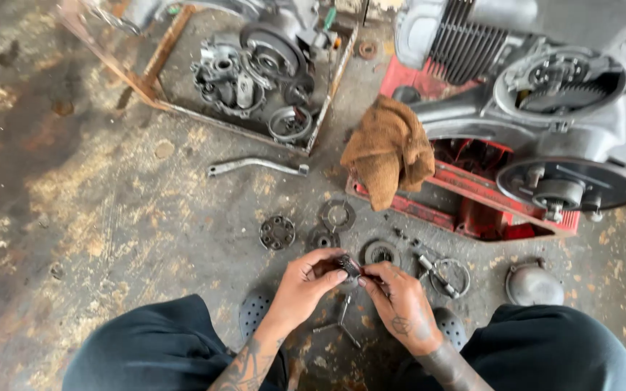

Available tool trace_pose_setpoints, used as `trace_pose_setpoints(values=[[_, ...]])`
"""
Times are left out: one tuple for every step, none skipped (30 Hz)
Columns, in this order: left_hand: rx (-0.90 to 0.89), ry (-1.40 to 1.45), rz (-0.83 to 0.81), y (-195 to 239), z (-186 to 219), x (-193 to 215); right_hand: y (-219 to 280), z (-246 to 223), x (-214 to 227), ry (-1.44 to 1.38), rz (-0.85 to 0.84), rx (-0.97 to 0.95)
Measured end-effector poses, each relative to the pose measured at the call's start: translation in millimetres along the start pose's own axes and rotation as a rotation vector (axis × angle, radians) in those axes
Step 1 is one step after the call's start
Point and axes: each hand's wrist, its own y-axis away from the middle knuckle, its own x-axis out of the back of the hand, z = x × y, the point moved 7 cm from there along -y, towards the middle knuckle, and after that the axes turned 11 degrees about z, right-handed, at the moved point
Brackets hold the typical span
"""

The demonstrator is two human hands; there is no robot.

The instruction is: Cleaning and inspecting motorcycle engine components using a brush and hands.

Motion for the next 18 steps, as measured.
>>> trace_pose_setpoints(values=[[-0.017, 0.001, -0.002, -3.6, -1.3, 2.6, -1.9, -2.6, -3.0, 0.001, 0.006, 0.016], [0.002, 0.048, 0.03, -7.9, -4.8, 7.7, -3.8, -3.2, -6.2, -0.02, 0.013, 0.005], [0.026, 0.096, 0.063, -10.2, -10.1, 12.4, -3.7, -3.3, -9.1, -0.039, 0.016, -0.01], [0.014, 0.1, 0.062, -11.3, -8.5, 13.4, -7.8, 0.3, -12.0, -0.037, 0.018, 0.002], [0.019, 0.123, 0.057, -10.7, -8.4, 14.3, -10.4, 7.6, -16.0, -0.041, 0.009, -0.043], [0.024, 0.147, 0.05, -10.3, -8.6, 15.1, -12.9, 15.2, -20.0, -0.046, 0.0, -0.088], [0.018, 0.147, 0.054, -8.5, -9.7, 15.7, -12.6, 13.1, -20.1, -0.048, -0.003, -0.082], [0.011, 0.121, 0.072, -6.8, -11.1, 17.1, -12.0, 13.2, -20.4, -0.084, -0.008, -0.113], [0.002, 0.091, 0.091, -6.8, -11.1, 19.9, -13.1, 13.0, -22.2, -0.124, -0.011, -0.142], [-0.006, 0.087, 0.095, -7.6, -6.2, 21.1, -11.8, 10.0, -21.3, -0.13, -0.011, -0.134], [-0.011, 0.061, 0.106, -6.8, -2.3, 23.2, -9.5, 9.3, -21.5, -0.12, -0.025, -0.159], [-0.016, 0.035, 0.118, -5.9, 1.5, 25.4, -6.9, 8.7, -21.8, -0.109, -0.038, -0.183], [-0.02, 0.033, 0.127, -5.8, 0.5, 26.0, -7.5, 10.6, -24.3, -0.115, -0.045, -0.178], [0.008, 0.048, 0.113, -5.7, -2.9, 24.7, -8.3, 13.0, -25.6, -0.105, -0.038, -0.169], [0.036, 0.063, 0.093, -6.6, -7.1, 21.3, -8.9, 16.4, -25.1, -0.093, -0.026, -0.161], [0.032, 0.063, 0.096, -4.0, -8.2, 21.7, -4.4, 17.2, -24.6, -0.095, -0.027, -0.156], [0.027, 0.047, 0.103, -4.2, -8.2, 21.7, -2.3, 18.8, -23.6, -0.084, -0.029, -0.162], [0.023, 0.032, 0.111, -4.3, -8.1, 21.7, -0.2, 20.4, -22.7, -0.073, -0.031, -0.167]])
